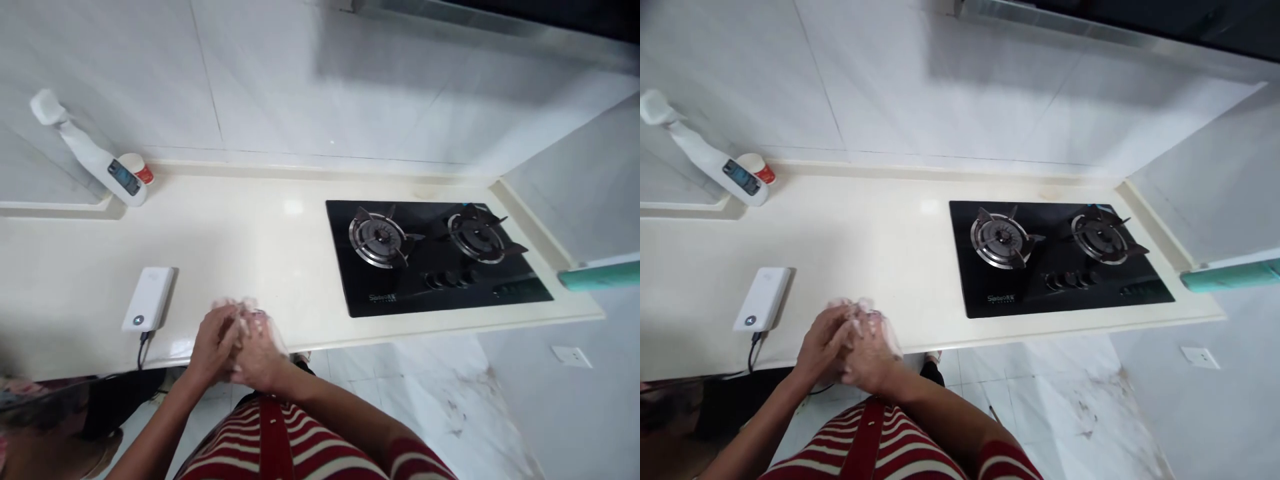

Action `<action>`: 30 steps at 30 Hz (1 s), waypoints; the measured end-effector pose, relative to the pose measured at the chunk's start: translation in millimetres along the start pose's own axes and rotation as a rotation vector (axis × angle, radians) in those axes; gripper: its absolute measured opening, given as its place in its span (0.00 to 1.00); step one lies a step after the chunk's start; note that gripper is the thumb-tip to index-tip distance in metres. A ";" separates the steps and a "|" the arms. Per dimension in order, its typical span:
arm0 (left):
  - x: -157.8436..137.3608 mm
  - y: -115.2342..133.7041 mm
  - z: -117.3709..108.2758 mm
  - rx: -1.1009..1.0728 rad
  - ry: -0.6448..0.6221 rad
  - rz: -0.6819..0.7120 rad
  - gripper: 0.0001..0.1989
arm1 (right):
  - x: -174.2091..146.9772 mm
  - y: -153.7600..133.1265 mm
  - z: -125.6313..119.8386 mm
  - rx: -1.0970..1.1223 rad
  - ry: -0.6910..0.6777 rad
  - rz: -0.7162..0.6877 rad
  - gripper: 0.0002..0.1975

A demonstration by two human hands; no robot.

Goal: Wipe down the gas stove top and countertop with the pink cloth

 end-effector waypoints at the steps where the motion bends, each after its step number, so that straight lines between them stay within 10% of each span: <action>1: 2.9 2.3 1.1 0.009 0.005 -0.006 0.16 | 7.9 -4.8 3.8 -0.021 -0.021 -0.059 0.33; 6: 16.8 6.9 13.9 0.050 -0.012 0.022 0.16 | -5.3 5.1 12.2 -0.081 0.060 -0.108 0.26; 11: 22.5 -6.7 23.3 0.096 0.028 0.075 0.14 | -91.8 59.7 -5.5 -0.116 0.319 0.051 0.18; 21: 18.6 -9.2 38.6 0.365 -0.012 0.077 0.14 | -294.3 176.4 -132.0 -0.148 0.594 0.798 0.17; 25: 19.6 -8.1 38.9 0.399 -0.019 0.096 0.14 | -300.3 189.0 -166.3 -0.137 0.989 0.936 0.23; 30: 20.6 -7.1 37.3 0.412 -0.026 0.090 0.15 | -232.7 212.7 -167.9 -0.102 1.052 1.060 0.25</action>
Point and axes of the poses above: each hand's wrist, its own x-axis towards the middle knuckle, its own z-axis out of the palm, y = z × x, the point moved 2 cm from there along x, towards the middle knuckle, and after that the axes turned 13 degrees about x, right-handed, at the moved point
